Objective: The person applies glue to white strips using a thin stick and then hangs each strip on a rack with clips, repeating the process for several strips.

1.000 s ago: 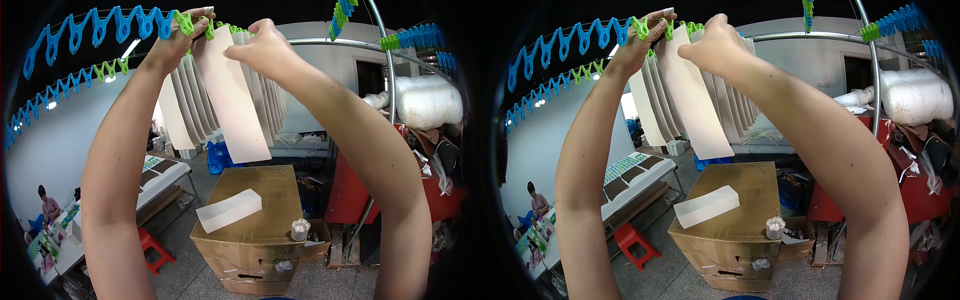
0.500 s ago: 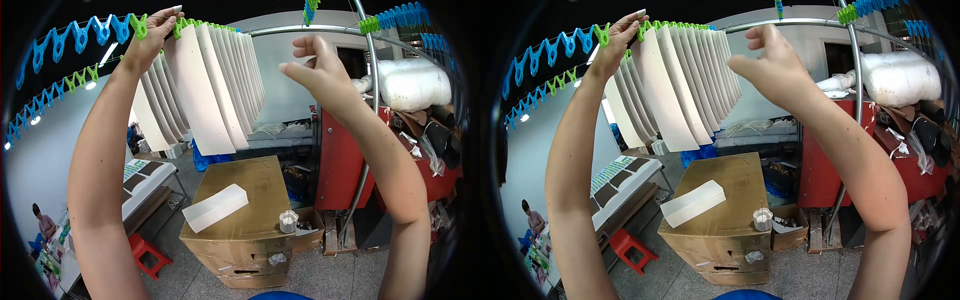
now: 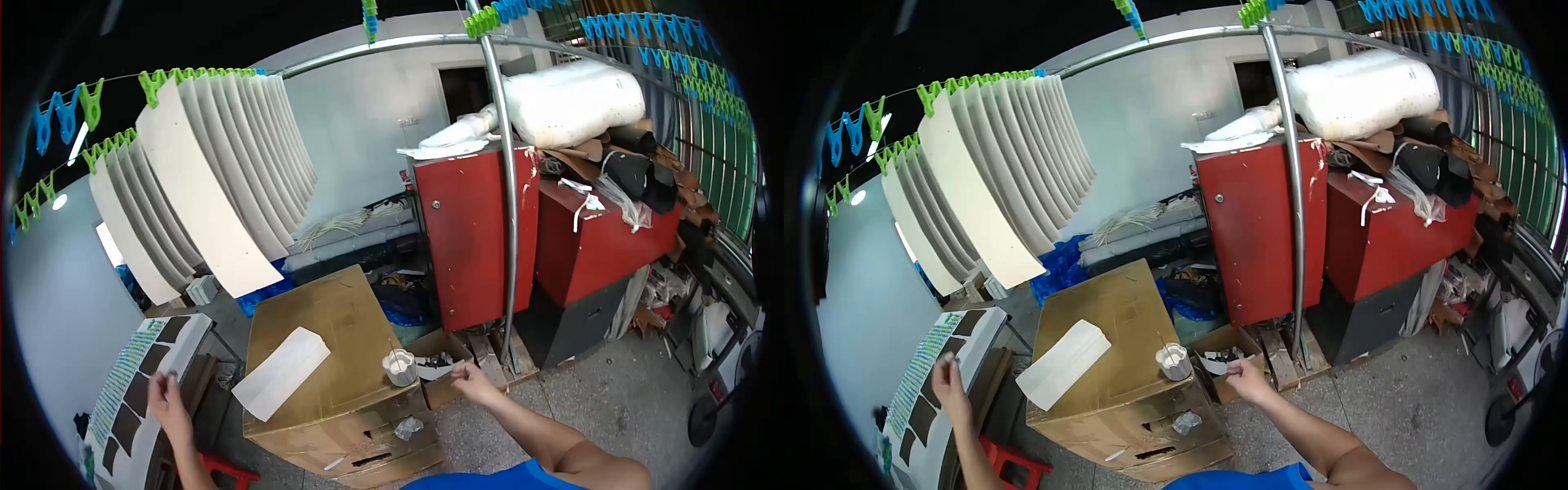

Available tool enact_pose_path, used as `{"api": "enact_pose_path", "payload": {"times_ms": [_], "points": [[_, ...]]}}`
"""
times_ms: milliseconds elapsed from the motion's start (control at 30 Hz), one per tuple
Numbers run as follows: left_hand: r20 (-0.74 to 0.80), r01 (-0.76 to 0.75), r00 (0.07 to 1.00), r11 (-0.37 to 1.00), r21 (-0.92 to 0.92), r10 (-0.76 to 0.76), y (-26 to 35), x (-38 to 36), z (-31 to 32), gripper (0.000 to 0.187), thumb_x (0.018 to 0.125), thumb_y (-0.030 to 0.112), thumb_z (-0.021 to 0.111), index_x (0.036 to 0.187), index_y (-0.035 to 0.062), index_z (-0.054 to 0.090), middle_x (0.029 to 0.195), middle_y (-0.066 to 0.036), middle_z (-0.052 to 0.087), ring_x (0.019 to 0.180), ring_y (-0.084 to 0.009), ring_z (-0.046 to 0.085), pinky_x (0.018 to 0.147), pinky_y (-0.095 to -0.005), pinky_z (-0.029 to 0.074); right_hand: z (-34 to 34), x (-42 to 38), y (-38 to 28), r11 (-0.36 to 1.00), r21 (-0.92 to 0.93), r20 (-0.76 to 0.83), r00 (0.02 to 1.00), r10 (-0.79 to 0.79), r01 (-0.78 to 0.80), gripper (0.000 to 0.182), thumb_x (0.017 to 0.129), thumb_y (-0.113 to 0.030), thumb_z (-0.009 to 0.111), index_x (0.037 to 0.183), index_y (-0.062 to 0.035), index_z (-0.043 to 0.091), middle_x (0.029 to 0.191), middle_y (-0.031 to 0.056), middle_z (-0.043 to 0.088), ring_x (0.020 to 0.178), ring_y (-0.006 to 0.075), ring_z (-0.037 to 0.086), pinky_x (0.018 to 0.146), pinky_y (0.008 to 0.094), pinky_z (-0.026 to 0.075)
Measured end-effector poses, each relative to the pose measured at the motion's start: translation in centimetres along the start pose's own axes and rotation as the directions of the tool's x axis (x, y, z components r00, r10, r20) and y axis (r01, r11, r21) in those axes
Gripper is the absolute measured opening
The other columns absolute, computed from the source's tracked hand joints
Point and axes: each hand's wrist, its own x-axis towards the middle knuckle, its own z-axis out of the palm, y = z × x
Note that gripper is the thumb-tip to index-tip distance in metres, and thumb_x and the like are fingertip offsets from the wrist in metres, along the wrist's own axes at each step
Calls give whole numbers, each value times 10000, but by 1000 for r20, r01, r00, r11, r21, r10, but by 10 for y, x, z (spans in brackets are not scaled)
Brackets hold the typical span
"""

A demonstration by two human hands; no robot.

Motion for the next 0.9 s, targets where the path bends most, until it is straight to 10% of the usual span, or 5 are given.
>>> {"api": "enact_pose_path", "payload": {"times_ms": [133, 300, 600, 700, 900], "points": [[43, 600, 798, 799, 43, -601, -251, -110, -11, 452, 1020, 348, 550, 1229, -53, 564, 1133, -105, 615, 1027, -191, 558, 936, -336, 434, 49, -52, 2, 975, -204, 167, 984, -54, 88, 587, 861, -133, 654, 1381, 48, 451, 1250, 233, 622, 1156, 343, 619, 993, 396, 487], [300, 907, 346, 236, -349, -889, -241, -165, 22, 782, 1001, 639, 407, 1441, -8, 435, 1361, -113, 541, 1176, -248, 535, 1016, -387, 421, 100, -59, 1, 886, -436, 195, 978, -80, 159, 799, 957, -325, 597, 1507, 97, 201, 1516, 309, 347, 1383, 447, 377, 1133, 462, 340], [165, 882, 454, 416, -220, -875, -210, -179, 56, 686, 998, 646, 382, 1381, 92, 508, 1195, -37, 627, 856, -148, 605, 624, -258, 459, 98, -45, -22, 839, -542, 284, 950, 133, 45, 999, 942, -400, 616, 1515, 140, 1, 1569, 327, 207, 1450, 433, 249, 1183, 473, 248], [167, 917, 386, 359, -173, -907, -192, -190, 54, 734, 1011, 614, 402, 1474, 45, 414, 1423, -96, 527, 1217, -239, 564, 939, -333, 477, 75, -35, -15, 854, -517, 280, 955, 95, 66, 1049, 886, -364, 680, 1528, 113, 2, 1608, 292, 150, 1471, 425, 217, 1180, 516, 242], [-56, 867, 437, 437, -238, -898, -79, -219, 101, 672, 1007, 578, 448, 1412, 44, 499, 1386, -84, 552, 1171, -216, 577, 931, -318, 469, -12, 6, 0, 848, -489, 448, 893, 43, 204, 1045, 877, -333, 681, 1494, 175, 8, 1537, 373, 228, 1454, 454, 242, 1200, 434, 241]]}}
